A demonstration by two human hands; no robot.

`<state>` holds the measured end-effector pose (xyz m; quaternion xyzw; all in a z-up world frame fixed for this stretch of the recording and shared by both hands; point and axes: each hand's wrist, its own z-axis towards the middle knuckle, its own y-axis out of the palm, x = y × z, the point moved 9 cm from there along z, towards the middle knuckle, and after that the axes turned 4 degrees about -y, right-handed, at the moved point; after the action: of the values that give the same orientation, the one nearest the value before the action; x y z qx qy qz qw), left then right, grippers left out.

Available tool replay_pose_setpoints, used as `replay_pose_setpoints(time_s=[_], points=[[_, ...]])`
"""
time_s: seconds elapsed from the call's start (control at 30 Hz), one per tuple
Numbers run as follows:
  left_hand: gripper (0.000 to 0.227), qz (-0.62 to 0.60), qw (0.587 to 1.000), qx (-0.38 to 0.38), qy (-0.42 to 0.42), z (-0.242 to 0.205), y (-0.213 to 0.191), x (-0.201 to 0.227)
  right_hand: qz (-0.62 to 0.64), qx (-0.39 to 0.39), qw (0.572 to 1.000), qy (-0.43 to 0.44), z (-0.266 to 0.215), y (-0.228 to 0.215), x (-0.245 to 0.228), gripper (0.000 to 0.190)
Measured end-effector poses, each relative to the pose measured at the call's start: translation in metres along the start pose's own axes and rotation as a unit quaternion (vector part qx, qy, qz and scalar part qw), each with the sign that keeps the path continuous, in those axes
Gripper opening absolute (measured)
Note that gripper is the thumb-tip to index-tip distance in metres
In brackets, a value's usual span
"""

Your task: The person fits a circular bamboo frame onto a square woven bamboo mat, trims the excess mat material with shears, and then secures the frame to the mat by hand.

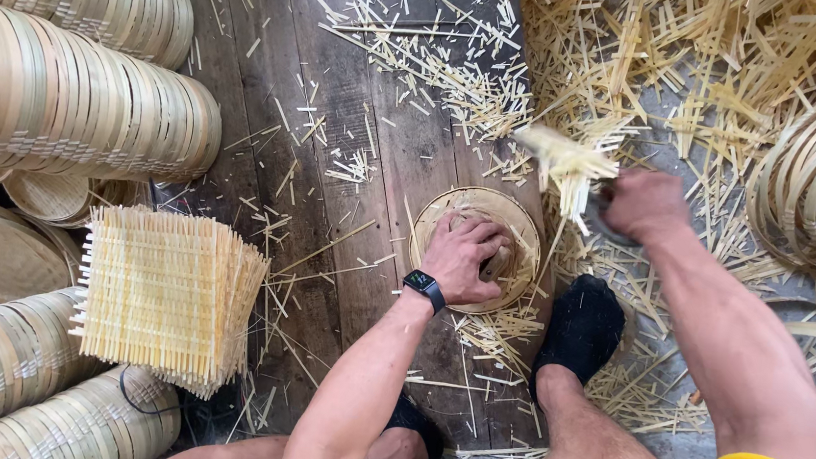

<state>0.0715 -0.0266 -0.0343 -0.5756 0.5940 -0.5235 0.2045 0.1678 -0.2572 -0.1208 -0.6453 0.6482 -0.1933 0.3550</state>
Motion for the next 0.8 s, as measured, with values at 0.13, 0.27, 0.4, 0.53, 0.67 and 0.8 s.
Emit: replay_pose_setpoints(time_s=[0.13, 0.27, 0.4, 0.53, 0.67, 0.8], points=[[0.083, -0.096, 0.976, 0.069, -0.181, -0.005, 0.002, -0.022, 0.152, 0.131, 0.972, 0.123, 0.007, -0.01, 0.065, 0.04], [0.104, -0.181, 0.906, 0.043, -0.381, -0.025, 0.019, -0.055, 0.181, 0.143, 0.948, 0.219, 0.02, 0.022, 0.116, 0.081], [0.086, -0.161, 0.923, 0.202, -0.286, -0.004, 0.001, -0.099, 0.185, 0.135, 0.954, 0.193, -0.002, 0.049, 0.091, 0.077], [0.063, -0.243, 0.917, 0.14, -0.283, 0.044, 0.036, -0.133, 0.354, 0.099, 0.929, 0.036, -0.021, 0.064, 0.006, 0.04], [0.045, -0.233, 0.913, 0.077, -0.327, 0.074, 0.052, -0.138, 0.445, 0.067, 0.893, -0.013, -0.013, 0.08, -0.041, 0.034], [0.039, -0.309, 0.874, 0.058, -0.371, 0.075, 0.061, -0.13, 0.489, 0.065, 0.87, 0.012, -0.002, 0.096, -0.035, 0.027]])
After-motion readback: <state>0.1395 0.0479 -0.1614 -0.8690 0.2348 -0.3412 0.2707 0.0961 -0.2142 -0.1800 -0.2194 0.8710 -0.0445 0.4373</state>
